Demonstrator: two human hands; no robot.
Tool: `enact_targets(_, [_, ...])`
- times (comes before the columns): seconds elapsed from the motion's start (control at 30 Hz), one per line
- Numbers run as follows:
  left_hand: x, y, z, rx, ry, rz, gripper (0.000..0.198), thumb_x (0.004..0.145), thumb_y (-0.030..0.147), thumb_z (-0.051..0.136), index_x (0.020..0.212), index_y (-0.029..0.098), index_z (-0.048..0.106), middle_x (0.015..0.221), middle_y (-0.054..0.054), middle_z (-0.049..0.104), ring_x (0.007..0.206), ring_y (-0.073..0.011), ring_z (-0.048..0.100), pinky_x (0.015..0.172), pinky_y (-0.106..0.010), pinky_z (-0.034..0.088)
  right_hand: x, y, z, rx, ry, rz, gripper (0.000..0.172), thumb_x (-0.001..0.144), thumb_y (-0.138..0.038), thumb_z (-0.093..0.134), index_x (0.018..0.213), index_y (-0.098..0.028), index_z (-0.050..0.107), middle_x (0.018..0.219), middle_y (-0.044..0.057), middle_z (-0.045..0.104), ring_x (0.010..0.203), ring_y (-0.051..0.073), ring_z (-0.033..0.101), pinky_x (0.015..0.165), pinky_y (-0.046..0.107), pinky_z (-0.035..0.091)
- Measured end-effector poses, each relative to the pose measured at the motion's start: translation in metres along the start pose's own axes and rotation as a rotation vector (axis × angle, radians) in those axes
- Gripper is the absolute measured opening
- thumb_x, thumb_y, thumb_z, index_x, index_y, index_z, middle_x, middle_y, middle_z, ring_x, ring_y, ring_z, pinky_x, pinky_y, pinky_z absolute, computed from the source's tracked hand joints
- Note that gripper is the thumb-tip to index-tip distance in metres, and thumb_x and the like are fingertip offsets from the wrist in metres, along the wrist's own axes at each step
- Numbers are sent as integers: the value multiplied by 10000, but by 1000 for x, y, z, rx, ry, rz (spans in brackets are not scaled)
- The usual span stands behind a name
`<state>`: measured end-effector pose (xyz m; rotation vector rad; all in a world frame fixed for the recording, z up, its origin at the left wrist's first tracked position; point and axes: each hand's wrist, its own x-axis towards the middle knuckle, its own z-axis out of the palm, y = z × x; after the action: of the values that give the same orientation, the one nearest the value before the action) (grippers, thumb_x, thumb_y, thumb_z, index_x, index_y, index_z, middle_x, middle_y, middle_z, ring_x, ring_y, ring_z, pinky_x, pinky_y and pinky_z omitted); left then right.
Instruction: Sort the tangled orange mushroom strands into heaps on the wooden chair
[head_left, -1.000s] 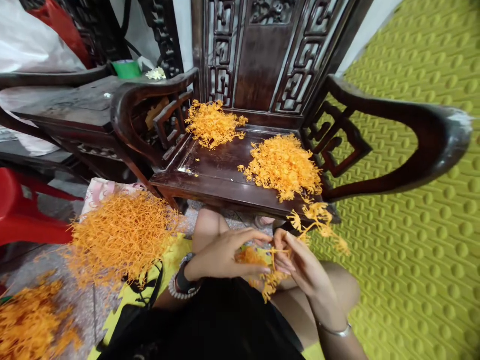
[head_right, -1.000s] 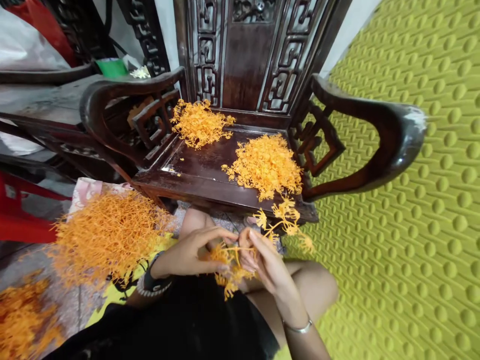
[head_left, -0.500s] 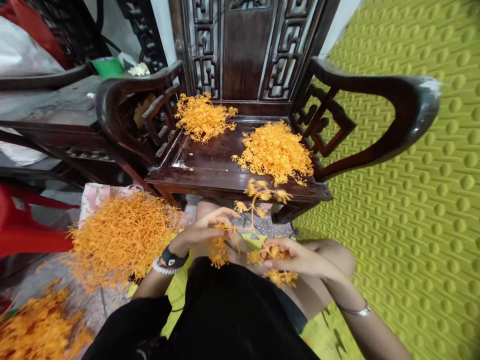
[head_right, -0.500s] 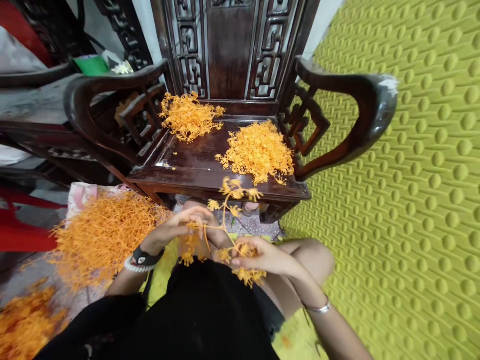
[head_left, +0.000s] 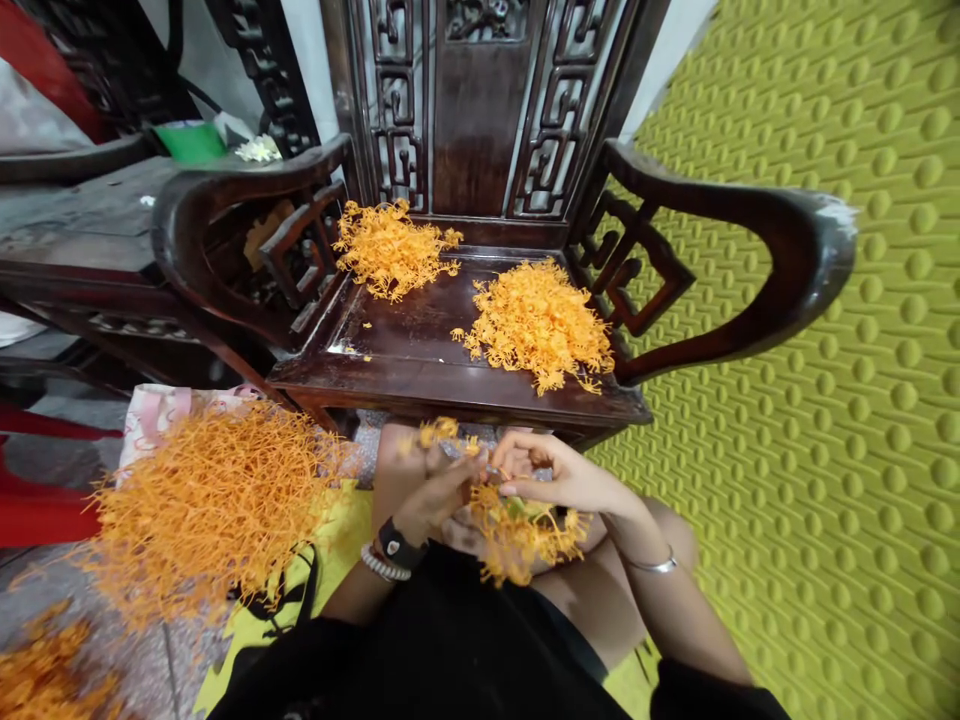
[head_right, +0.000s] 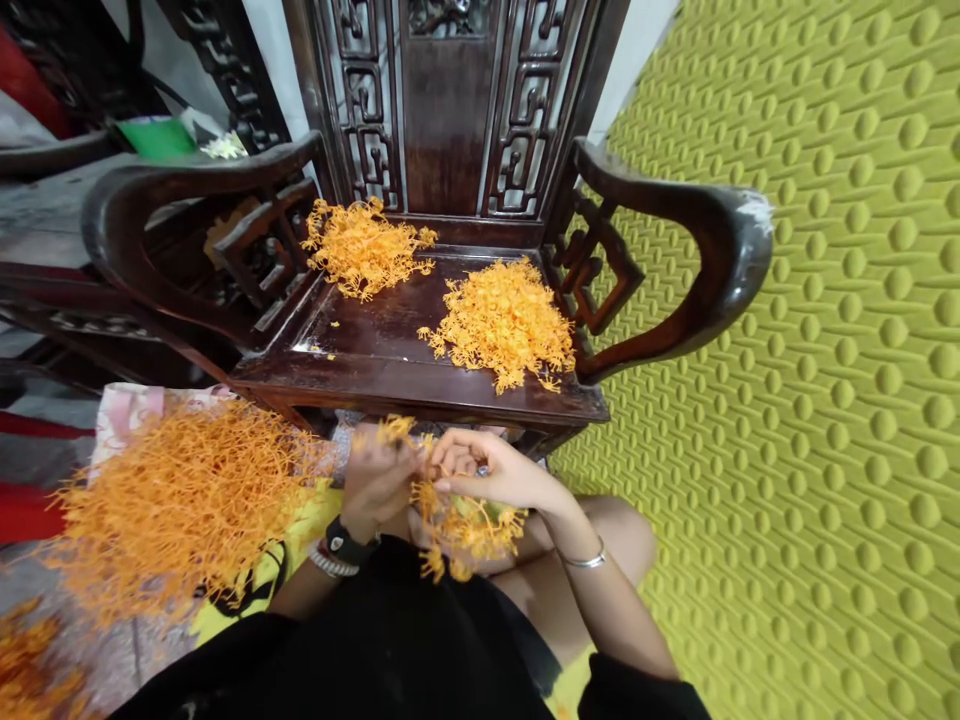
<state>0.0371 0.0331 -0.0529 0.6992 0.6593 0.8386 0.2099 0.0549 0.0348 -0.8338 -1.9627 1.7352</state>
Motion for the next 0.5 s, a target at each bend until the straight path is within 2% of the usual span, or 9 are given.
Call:
enact_targets(0.1, [1,3,8,60,4,-14,512,636,649,710,634,149,598,576,0,556,574,-123,507,613,-272,422,-1,8,-2,116,18,23,282,891,-325,591,1100,-164,491,793,6,619,659,86,559,572,210,427])
enact_targets(0.2, [-1,10,12,196,181,87,371,729,528,696,782,164,650,767,-29,643,800,-171,579,787,-301,443,-6,14,-4,156,99,33,278,904,-327,572,1112,-165,484,847,26,637,715,93,574,631,226,453])
enact_targets(0.27, [-3,13,14,271,265,161,325,756,505,680,784,184,638,828,-23,637,865,-175,560,844,-301,425,-9,16,-5,168,156,49,299,896,-344,582,1121,-174,486,883,33,639,764,105,581,659,233,458])
enact_targets(0.4, [-9,16,15,434,291,297,392,845,559,545,684,202,564,696,-3,550,732,-167,508,737,-295,415,-11,16,-3,22,350,83,310,875,-412,593,1086,-193,529,904,29,604,781,121,559,668,239,450])
enact_targets(0.5, [-15,18,15,548,315,344,419,893,563,463,697,201,543,668,10,531,680,-150,486,687,-281,389,-10,12,2,-172,418,85,275,900,-450,538,920,-178,578,799,14,561,682,107,489,617,238,402])
